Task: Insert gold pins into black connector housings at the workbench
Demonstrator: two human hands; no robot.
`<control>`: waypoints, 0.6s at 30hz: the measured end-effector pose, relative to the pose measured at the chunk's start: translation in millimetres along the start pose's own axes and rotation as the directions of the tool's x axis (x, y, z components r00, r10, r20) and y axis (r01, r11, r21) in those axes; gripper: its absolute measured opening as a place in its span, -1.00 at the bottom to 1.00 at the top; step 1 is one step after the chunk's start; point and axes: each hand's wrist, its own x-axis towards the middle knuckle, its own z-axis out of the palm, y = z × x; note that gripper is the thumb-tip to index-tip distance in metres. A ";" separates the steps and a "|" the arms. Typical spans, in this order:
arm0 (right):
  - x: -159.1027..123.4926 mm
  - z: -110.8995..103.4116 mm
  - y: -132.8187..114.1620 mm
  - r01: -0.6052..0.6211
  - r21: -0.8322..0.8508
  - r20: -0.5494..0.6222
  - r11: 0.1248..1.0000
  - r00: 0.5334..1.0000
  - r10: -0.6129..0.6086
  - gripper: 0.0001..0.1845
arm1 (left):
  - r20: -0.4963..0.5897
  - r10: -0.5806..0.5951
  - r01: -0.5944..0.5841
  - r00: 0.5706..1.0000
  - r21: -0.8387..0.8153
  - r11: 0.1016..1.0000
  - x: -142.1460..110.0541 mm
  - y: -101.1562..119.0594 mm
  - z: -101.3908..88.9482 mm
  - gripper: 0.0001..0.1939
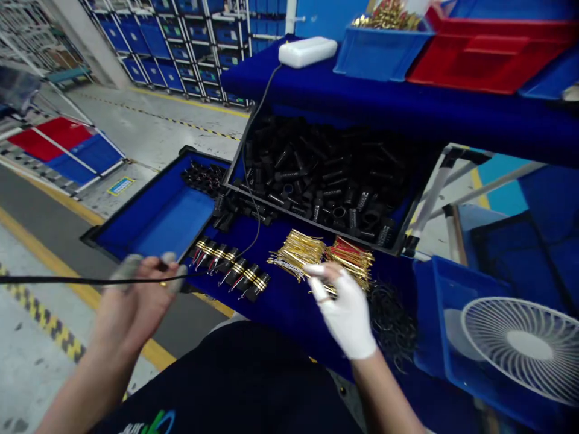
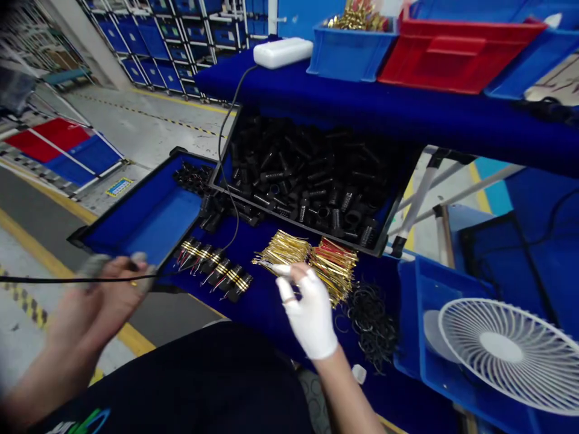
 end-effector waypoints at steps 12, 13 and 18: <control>-6.1 162.1 92.1 -0.404 0.006 0.364 0.915 0.853 0.374 -0.60 | 0.245 -0.581 0.611 0.777 -0.070 0.788 58.7 -98.1 -31.8 -0.47; -2.0 157.8 92.4 -0.407 0.023 0.358 0.913 0.856 0.373 -0.63 | 0.282 -0.596 0.636 0.752 -0.069 0.769 61.2 -97.1 -31.2 -0.44; 23.6 152.5 85.5 -0.429 0.187 0.354 0.884 0.869 0.347 -0.60 | 0.417 -0.649 0.729 0.636 -0.049 0.683 71.1 -104.0 -21.8 -0.28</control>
